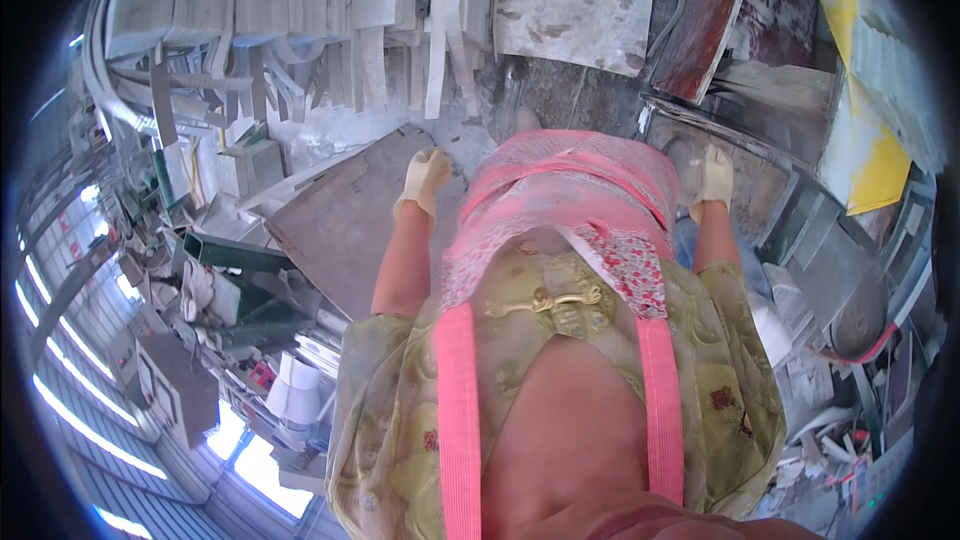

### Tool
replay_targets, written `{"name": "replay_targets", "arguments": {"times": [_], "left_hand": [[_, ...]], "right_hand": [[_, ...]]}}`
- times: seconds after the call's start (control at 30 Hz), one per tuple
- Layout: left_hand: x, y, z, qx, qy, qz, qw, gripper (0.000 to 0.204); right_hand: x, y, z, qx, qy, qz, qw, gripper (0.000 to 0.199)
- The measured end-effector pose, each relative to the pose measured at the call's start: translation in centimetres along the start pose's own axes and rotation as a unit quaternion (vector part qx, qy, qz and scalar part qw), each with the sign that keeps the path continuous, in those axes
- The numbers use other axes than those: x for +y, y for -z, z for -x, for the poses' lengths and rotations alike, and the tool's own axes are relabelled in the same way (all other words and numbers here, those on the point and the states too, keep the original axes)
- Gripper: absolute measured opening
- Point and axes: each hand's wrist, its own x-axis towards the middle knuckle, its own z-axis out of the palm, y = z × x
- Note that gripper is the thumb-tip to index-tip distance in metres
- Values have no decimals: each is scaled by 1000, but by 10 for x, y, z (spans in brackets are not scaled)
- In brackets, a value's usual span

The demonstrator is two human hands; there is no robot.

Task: The person repeatedly picks up white foam blocks from a pile and places them onto a growing stack on a yellow surface. The person also handles larger flat boards, moving them aside to access the foam blocks. The task continues with the person stacking more foam blocks one by one.

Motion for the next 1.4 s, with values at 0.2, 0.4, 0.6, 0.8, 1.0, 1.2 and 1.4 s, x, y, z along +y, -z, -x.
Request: {"name": "replay_targets", "arguments": {"times": [0.2, 0.4, 0.6, 0.8, 1.0, 1.2, 1.4], "left_hand": [[0, -154, 32, 86, -40, -51, 994, 36], [43, -331, 75, -4, -148, -287, 946, 47], [80, -414, 104, -61, -181, -341, 921, 44], [18, -424, 29, -248, -229, -381, 861, 24], [-80, -443, -35, -360, -141, -336, 859, 28], [-79, -507, 95, -141, -196, -452, 859, 32], [-117, -626, 222, 18, -170, -352, 920, 30]], "right_hand": [[63, 149, -32, -125, 182, 358, 907, 24], [178, 311, -57, -142, 97, 173, 970, 27], [166, 395, -21, -10, -20, 103, 994, 37], [114, 441, 148, 296, -11, -54, 954, 54], [133, 587, 213, 448, -32, -6, 893, 44], [123, 716, 195, 481, 73, 133, 864, 52], [162, 886, 115, 361, 284, 453, 764, 74]]}}
